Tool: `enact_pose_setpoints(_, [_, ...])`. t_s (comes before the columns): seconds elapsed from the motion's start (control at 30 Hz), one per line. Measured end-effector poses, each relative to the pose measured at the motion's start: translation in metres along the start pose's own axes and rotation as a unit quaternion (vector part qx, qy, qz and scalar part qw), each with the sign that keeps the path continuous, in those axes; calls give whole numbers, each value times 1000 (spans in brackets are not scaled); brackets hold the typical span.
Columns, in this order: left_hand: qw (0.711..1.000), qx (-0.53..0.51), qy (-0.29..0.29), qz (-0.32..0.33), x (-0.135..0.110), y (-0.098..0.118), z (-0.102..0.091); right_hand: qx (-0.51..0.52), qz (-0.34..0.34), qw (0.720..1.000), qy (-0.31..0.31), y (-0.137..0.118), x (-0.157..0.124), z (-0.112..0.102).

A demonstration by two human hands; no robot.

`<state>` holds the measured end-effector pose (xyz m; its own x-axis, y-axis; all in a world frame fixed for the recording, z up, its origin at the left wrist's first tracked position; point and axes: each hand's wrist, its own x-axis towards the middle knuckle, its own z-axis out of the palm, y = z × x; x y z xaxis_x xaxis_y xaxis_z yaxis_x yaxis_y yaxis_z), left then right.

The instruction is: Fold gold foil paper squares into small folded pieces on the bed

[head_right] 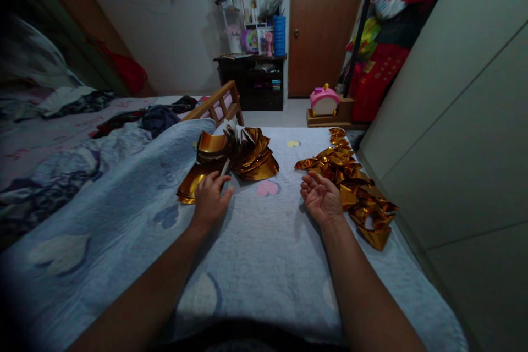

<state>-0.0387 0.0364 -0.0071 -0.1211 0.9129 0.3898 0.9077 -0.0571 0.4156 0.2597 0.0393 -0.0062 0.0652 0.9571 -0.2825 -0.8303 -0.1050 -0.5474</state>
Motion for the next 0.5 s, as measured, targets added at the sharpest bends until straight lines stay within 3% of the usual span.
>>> enact_pose_setpoints(0.1, [998,24,-58,-16,-1,2,2,1,12,1000,-5,-1,-1,0])
enact_pose_setpoints(0.2, [996,36,-81,-23,-3,5,2,2,12,1000,0,-2,-1,1])
enact_pose_setpoints(0.5, [997,-56,-47,-22,2,-3,6,7,14,1000,20,-2,-3,3])
